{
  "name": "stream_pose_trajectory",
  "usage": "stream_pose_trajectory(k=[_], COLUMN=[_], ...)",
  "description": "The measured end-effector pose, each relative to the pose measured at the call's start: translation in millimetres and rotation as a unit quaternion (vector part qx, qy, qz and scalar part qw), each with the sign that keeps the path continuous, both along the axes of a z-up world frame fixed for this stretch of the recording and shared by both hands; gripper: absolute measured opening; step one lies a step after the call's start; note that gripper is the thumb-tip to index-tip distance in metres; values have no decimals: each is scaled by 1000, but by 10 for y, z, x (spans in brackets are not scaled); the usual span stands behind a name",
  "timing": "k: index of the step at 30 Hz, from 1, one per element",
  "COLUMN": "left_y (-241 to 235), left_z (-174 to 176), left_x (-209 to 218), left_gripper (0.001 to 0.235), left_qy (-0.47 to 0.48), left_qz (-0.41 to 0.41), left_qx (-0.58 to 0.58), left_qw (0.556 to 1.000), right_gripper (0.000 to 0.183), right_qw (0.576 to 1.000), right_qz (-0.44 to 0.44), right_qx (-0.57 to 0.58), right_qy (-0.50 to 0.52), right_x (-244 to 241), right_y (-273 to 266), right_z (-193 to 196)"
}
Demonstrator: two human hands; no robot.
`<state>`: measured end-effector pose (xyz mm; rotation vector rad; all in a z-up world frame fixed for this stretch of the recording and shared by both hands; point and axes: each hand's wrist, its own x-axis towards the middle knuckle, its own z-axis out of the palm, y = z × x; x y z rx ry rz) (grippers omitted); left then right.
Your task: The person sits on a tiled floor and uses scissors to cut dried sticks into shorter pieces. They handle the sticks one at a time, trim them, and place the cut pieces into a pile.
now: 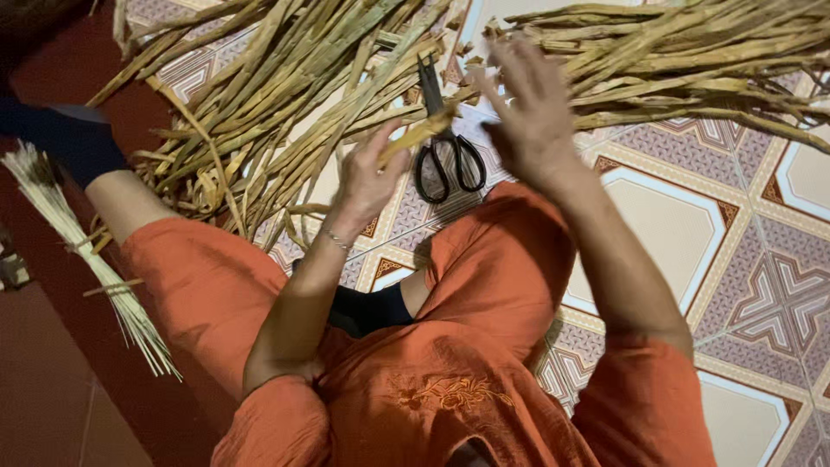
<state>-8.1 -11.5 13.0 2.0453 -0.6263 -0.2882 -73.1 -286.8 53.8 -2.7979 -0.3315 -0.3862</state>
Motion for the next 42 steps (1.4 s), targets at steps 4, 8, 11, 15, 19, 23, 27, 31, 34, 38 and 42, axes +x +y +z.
stream_pose_trajectory(k=[4, 8, 11, 15, 19, 23, 27, 31, 34, 38, 42], left_y=[17, 308, 539, 680, 591, 626, 576, 589, 605, 557, 572], left_z=[279, 483, 537, 481, 326, 167, -30, -177, -138, 91, 258], left_x=[-59, 18, 129, 212, 354, 474, 467, 261, 254, 364, 374], left_gripper=[68, 69, 68, 48, 22, 18, 8, 17, 15, 13, 17], left_qy=[-89, -39, -20, -37, -211, -365, -368, 187, 441, 230, -139], left_qz=[-23, -34, -36, -31, -35, -45, -74, -92, -16, 20, -54], left_qx=[-20, 9, 28, 13, 24, 111, 195, 15, -265, -114, 0], left_qw=[996, 999, 999, 999, 976, 923, 906, 978, 857, 966, 989], right_gripper=[62, 40, 30, 26, 30, 14, 11, 13, 9, 22, 22], right_qw=[997, 990, 985, 986, 989, 986, 974, 974, 976, 949, 911], right_qz=[56, 66, 63, 25, 53, 57, 9, -28, -14, 46, 47], right_qx=[3, 116, 150, 146, 125, 143, 226, 223, 215, 309, 388], right_qy=[-47, -35, -50, -79, -62, -61, -31, -17, -11, 33, 133], right_x=[20, 44, 93, 183, 170, 58, 1, 62, 78, 10, -24], right_y=[517, 714, 817, 821, 797, 896, 910, 854, 918, 942, 896], right_z=[29, -27, -158, -318, -376, -474, -594, -666, -660, -596, -667])
